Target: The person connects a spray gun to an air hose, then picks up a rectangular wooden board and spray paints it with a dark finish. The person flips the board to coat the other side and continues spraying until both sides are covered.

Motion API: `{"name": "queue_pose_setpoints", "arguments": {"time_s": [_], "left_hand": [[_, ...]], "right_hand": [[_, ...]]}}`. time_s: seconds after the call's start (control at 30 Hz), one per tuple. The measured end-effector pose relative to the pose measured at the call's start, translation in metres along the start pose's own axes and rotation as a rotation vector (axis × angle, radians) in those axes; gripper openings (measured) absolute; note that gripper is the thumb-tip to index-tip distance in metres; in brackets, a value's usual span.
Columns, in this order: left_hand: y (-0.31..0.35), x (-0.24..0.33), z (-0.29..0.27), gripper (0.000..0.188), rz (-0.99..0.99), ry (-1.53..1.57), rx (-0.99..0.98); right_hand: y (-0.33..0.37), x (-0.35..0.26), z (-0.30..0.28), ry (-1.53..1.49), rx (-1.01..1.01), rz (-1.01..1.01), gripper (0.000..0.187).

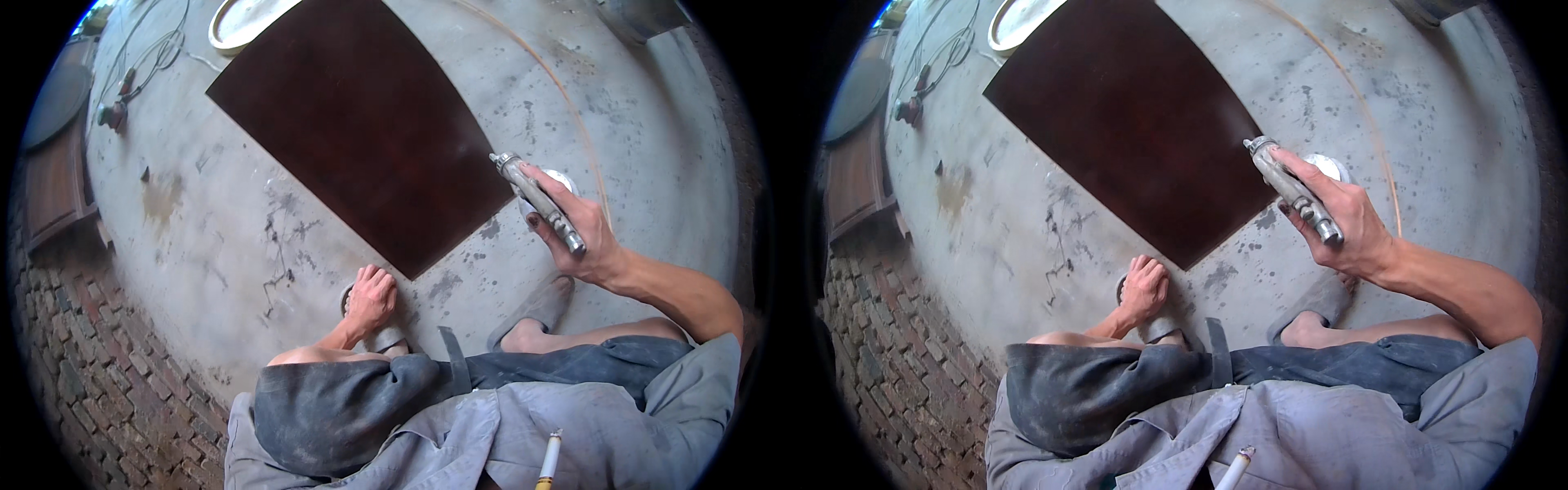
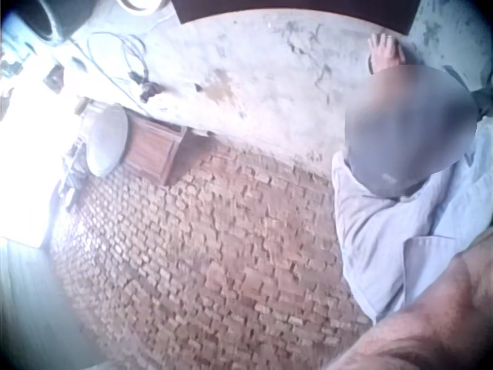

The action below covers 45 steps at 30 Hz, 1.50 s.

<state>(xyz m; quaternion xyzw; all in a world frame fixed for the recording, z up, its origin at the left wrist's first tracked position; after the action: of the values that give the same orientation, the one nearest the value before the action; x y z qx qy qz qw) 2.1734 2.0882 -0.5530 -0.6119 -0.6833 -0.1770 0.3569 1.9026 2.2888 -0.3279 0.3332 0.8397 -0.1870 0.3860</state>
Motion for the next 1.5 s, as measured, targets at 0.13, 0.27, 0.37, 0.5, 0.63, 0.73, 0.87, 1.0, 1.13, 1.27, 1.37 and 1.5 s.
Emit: {"name": "queue_pose_setpoints", "arguments": {"time_s": [0.13,0.27,0.37,0.5,0.63,0.73,0.87,1.0,1.13,1.27,1.37,1.5], "left_hand": [[0.002,-0.003,-0.001,0.012,0.004,-0.015,-0.012],[0.001,-0.003,0.001,0.012,0.003,-0.008,-0.014],[0.000,-0.003,0.003,0.011,0.008,-0.020,-0.027],[0.001,-0.002,0.003,0.009,0.009,-0.018,-0.016],[-0.002,0.000,0.002,0.009,0.012,-0.015,-0.024],[-0.001,-0.001,0.002,0.010,0.016,-0.025,-0.027],[0.000,-0.002,0.003,0.010,0.019,-0.021,-0.020],[0.000,-0.002,0.001,0.012,0.006,-0.006,0.001],[0.000,-0.003,0.001,0.012,0.013,-0.007,-0.011],[0.000,-0.004,0.004,0.012,0.033,-0.024,-0.015],[0.002,-0.003,0.004,0.011,0.039,-0.036,-0.038],[0.002,-0.004,0.004,0.012,0.041,-0.044,-0.038]], "right_hand": [[0.010,-0.010,0.026,-0.126,-0.114,-0.114,0.074],[0.019,-0.020,0.054,-0.247,-0.246,-0.161,0.078],[0.019,-0.024,0.063,-0.354,-0.278,-0.175,0.079],[0.022,-0.015,0.048,-0.305,-0.300,-0.091,0.078],[0.031,0.009,0.011,-0.105,-0.187,-0.068,0.074],[0.030,0.014,-0.014,-0.030,-0.103,-0.047,0.071],[0.030,0.018,-0.022,0.036,-0.006,-0.034,0.070],[0.028,0.015,-0.005,-0.021,-0.086,-0.023,0.072],[0.039,0.009,0.028,-0.156,-0.218,-0.103,0.077],[0.039,-0.004,0.050,-0.280,-0.361,-0.103,0.081],[0.040,-0.006,0.054,-0.333,-0.392,-0.095,0.082],[0.042,0.011,0.025,-0.186,-0.355,-0.018,0.078]]}}
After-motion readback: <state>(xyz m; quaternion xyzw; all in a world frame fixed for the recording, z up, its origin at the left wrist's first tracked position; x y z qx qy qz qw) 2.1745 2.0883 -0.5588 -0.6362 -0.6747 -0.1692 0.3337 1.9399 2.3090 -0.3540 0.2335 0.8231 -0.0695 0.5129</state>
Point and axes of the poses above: each hand's wrist, its own y-axis away from the middle knuckle, its own z-axis out of the palm, x = y × z, the point moved 4 cm from there along -y, towards the middle knuckle, and after that the axes turned 13 degrees about x, right-handed, at the moved point
